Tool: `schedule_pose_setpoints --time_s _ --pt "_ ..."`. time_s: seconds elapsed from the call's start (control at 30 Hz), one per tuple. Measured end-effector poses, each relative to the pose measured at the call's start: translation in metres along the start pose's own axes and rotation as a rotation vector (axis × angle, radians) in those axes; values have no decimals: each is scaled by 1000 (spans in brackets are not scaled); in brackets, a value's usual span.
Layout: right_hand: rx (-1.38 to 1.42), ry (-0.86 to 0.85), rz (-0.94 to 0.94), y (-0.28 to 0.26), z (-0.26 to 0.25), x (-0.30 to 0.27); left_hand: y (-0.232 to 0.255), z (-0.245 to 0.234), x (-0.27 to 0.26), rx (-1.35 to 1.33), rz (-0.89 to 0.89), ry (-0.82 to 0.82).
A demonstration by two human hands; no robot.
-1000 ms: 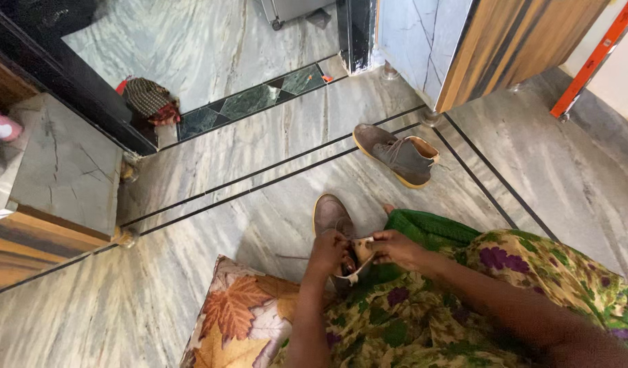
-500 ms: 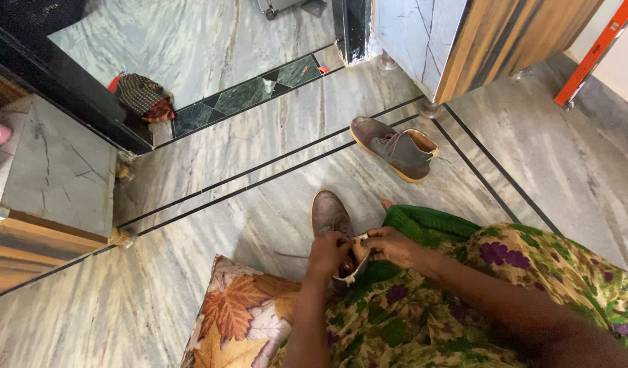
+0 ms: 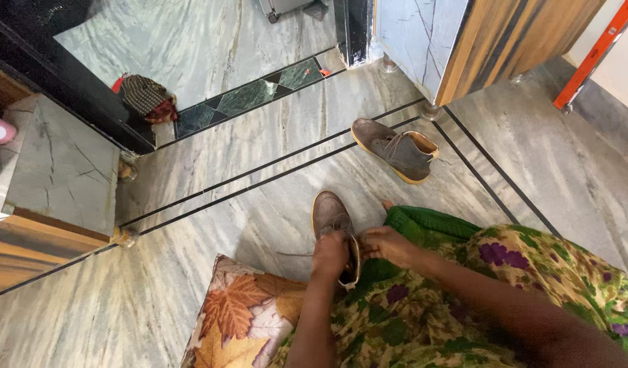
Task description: The person sits on the floor and repairs a pair of brown shoes by hand. They repeatedly pull and rethread the laces through the eyelets, adjust the laces, and tie them. The task continues on both shoes throughout the clip.
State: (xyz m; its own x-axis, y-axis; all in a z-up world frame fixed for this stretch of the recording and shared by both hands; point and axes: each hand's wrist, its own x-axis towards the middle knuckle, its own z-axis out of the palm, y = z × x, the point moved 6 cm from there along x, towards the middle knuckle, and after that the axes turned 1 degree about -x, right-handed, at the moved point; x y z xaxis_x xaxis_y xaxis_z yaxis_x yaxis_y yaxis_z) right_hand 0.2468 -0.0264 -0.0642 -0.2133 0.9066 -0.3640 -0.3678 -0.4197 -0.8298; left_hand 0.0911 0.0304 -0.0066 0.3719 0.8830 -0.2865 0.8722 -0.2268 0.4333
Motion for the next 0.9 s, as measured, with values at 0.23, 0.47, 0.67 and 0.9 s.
schedule_pose_setpoints --time_s 0.23,0.47,0.67,0.9 --pt "-123 199 66 20 -12 17 17 -33 -24 -211 197 90" --pt "-15 198 -254 -92 17 14 -27 -54 -14 -406 338 432" --pt "326 -191 -700 -244 75 -77 -74 -10 16 -253 291 339" --pt "313 -228 -785 -261 125 -120 -59 9 21 -271 286 21"
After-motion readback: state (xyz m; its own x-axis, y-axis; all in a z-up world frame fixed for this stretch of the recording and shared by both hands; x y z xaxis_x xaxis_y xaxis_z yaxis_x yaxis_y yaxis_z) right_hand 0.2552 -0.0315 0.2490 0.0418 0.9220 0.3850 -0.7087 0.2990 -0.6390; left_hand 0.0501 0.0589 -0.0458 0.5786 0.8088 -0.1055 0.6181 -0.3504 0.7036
